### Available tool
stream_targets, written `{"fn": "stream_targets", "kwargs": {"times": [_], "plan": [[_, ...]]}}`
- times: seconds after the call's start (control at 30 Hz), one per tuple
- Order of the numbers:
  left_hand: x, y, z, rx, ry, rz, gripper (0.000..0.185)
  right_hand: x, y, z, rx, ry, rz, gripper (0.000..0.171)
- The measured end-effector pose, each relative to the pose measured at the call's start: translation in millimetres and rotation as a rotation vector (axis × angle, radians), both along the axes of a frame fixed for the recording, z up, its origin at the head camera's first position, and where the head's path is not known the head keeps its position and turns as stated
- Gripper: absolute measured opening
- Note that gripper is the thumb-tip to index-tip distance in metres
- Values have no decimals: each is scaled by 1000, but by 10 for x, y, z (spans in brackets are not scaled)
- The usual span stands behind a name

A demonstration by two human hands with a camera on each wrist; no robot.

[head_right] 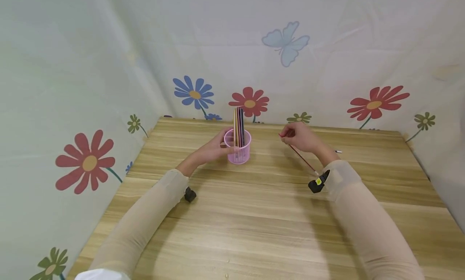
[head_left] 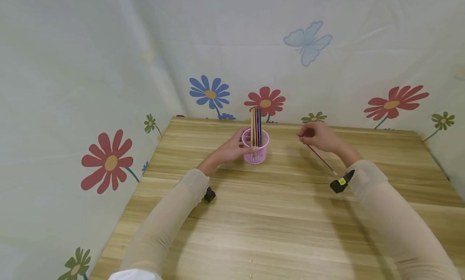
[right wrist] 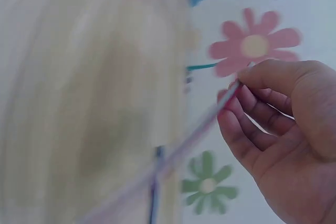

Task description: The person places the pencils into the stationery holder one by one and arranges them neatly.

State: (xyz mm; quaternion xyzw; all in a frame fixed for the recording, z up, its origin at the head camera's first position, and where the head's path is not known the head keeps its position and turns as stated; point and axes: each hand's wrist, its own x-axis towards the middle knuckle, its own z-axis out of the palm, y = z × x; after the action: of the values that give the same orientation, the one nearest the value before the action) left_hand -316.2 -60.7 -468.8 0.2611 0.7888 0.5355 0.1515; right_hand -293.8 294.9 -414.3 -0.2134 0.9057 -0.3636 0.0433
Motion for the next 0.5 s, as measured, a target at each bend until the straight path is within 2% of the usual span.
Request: {"fn": "stream_targets", "kwargs": {"times": [0.13,0.23,0.33,0.5], "plan": [[3,5,-7,2,3,6,83,30,-61,270,-37,33,-48,13],[-2,9,-11,-3,-1,9,84,39,-120,426,-102,42,-72,15],[-5,7,-8,-8,-3,11,85,34,-208,577,-167,52,-73,17],[-5,0,-5,-10,-8,13,85,46,-401,840,-217,98,-76,20]]}}
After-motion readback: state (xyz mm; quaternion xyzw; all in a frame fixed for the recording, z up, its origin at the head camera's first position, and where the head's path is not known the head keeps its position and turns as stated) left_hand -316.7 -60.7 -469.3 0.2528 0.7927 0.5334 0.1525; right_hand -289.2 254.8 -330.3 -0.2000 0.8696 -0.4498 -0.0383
